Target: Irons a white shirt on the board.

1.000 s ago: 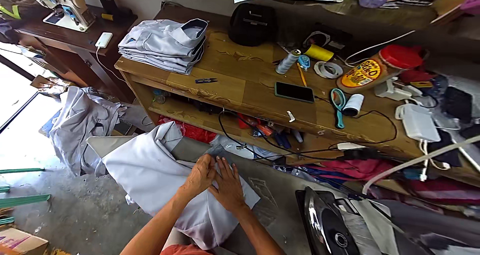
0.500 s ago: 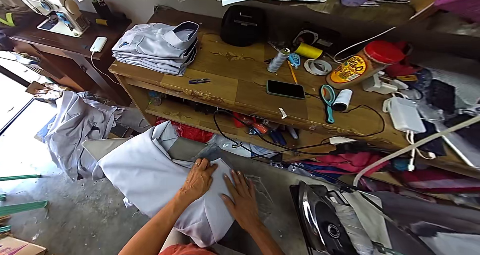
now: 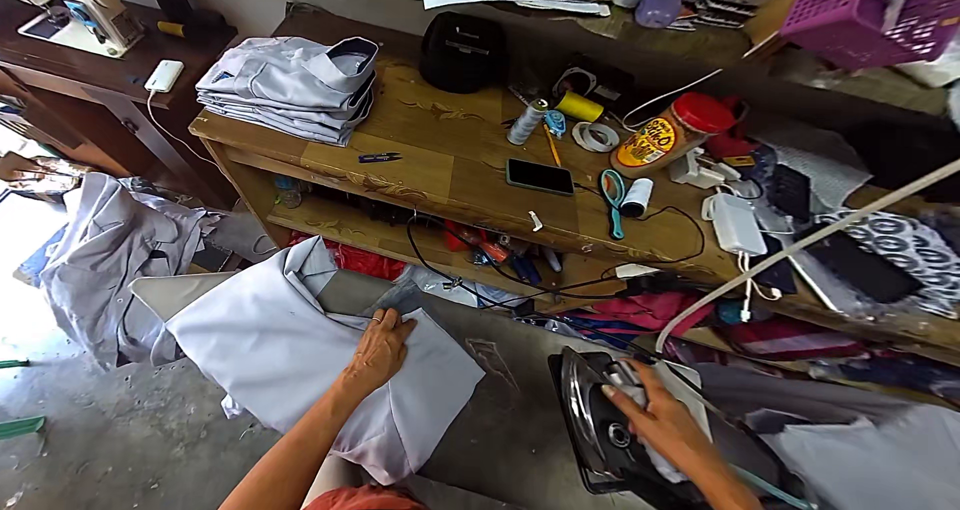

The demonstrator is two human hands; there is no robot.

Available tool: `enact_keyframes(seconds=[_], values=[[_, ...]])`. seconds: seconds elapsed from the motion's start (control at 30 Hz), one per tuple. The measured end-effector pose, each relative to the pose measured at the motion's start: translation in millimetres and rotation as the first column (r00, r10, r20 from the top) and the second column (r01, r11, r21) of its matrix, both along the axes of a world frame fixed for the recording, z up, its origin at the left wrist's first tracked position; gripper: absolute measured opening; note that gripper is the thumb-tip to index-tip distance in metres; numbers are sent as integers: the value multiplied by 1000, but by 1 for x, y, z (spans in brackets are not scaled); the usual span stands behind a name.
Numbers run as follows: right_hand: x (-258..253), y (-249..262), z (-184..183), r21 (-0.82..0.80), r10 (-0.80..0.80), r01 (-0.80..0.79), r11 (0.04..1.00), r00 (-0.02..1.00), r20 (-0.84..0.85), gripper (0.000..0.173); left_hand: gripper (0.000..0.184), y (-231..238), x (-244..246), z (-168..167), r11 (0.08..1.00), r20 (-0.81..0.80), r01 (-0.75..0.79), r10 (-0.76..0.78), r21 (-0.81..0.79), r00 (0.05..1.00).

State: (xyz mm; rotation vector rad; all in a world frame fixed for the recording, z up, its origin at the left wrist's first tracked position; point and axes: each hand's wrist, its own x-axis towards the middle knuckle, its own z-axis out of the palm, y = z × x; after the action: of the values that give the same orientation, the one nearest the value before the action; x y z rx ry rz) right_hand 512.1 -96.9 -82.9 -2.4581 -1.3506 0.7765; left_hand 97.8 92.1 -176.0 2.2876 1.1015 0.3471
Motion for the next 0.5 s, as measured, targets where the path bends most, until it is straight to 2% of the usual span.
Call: enact_keyframes(seconds=[0.17,0.27,0.37,0.5], values=[[-97,42,31,94,290,-296,951,955,70,61,44,4,0,7,999,-50,26,-28,-46,998],[-152,91,41,77,416,-412,908,908,-49,54,39,16,5,20,989,-113,36,-52,-141,992],[-194,124,20,11,445,-449,893,881,-162,54,36,33,15,33,972,-204,-14,-35,-235,978],[-198,107,14,-33,477,-484,875,870,-124,54,39,57,25,30,948,-213,-83,17,-307,977]])
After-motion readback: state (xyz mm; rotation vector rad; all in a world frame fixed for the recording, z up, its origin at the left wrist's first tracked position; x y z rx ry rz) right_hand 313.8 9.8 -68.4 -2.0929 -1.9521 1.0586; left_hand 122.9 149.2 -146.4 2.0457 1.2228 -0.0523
